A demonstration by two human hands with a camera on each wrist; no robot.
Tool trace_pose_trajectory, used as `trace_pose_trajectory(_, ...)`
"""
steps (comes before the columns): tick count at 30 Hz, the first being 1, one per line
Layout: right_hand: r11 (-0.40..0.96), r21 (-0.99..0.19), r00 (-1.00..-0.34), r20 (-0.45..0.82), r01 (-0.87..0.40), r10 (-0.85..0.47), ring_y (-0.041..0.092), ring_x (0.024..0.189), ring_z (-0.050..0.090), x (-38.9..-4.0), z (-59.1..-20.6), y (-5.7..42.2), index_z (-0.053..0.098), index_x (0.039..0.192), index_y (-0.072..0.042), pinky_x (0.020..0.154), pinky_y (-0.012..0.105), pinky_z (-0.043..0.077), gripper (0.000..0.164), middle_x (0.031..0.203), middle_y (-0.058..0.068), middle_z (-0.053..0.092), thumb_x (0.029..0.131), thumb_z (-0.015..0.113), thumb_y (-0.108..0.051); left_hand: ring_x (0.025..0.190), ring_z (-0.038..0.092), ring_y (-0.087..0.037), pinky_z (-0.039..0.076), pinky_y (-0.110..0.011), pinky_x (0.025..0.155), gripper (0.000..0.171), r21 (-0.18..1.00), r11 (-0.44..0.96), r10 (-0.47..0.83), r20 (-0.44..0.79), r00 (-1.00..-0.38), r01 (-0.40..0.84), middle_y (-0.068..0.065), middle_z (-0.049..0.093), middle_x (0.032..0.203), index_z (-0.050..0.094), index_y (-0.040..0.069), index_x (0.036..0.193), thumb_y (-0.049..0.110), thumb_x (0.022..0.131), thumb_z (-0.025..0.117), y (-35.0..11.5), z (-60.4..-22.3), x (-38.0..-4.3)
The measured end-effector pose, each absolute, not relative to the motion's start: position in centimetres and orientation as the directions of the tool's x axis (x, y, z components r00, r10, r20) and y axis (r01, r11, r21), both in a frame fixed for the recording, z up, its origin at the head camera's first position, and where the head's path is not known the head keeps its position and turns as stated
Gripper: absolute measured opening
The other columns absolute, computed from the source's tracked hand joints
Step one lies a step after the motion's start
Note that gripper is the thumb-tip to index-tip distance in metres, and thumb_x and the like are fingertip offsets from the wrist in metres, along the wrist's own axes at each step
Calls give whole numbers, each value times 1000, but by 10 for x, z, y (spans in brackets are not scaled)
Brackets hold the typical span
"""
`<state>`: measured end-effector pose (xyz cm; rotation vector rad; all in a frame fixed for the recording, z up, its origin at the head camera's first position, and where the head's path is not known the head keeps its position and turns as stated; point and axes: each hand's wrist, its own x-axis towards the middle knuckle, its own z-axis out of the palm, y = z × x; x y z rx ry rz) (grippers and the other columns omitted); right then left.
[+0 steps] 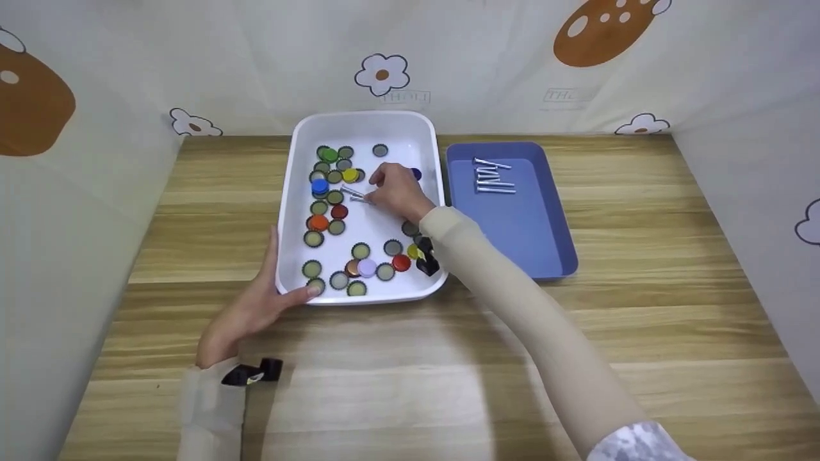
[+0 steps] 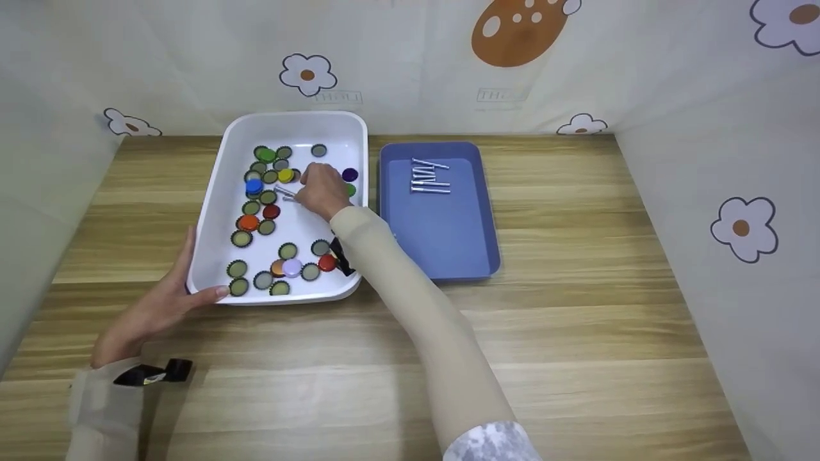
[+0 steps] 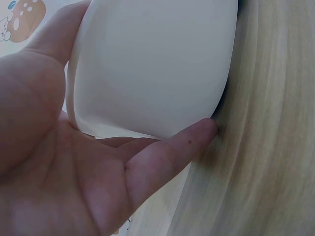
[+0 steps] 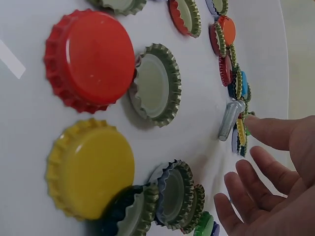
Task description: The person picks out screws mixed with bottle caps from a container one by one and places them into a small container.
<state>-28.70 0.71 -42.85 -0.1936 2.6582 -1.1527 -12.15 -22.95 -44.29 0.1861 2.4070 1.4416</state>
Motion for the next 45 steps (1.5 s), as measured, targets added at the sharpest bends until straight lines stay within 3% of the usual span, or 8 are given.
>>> trace_pose_trajectory(8,749,-661,-957,-189,-42,-221,23,102,62,-284,-428,5,71,112,-5,90,34,54,29,112,11,68,85,77,-14,154,14,-44,3,-56,128,120,866,493,269,-239,-933,-80,-15,-6,170,-36,37,150,26,94,70,-230,-443,-122)
trace_pose_trajectory(19,783,-620,-954,-200,-53,-223,24,109,62,-284,-428,-1,73,111,-4,95,34,54,25,115,11,70,87,74,-9,154,15,-43,1,-56,128,120,875,477,255,-235,-938,-89,-17,-4,170,-33,29,153,23,93,71,-230,-440,-120)
trace_pose_trajectory(27,782,-620,-956,-193,-57,-222,25,104,65,-285,-430,-5,74,106,-2,91,33,56,20,111,11,71,87,74,-9,154,15,-44,3,-56,128,119,868,488,257,-238,-937,-86,-16,-3,170,-34,34,152,24,94,70,-230,-441,-121)
trace_pose_trajectory(39,786,-615,-954,-194,-63,-229,25,100,67,-286,-429,-4,76,101,-3,89,34,57,15,105,11,74,88,73,-9,153,17,-45,4,-55,128,120,862,501,261,-230,-938,-72,-20,-4,169,-34,29,153,24,94,70,-231,-439,-121)
trace_pose_trajectory(45,830,-552,-962,-179,-76,-207,23,101,68,-286,-430,-5,78,99,-8,91,37,56,13,105,7,76,89,73,-13,154,14,-44,3,-55,128,119,861,503,260,-235,-936,-77,-19,-3,169,-33,26,153,22,94,70,-230,-440,-121)
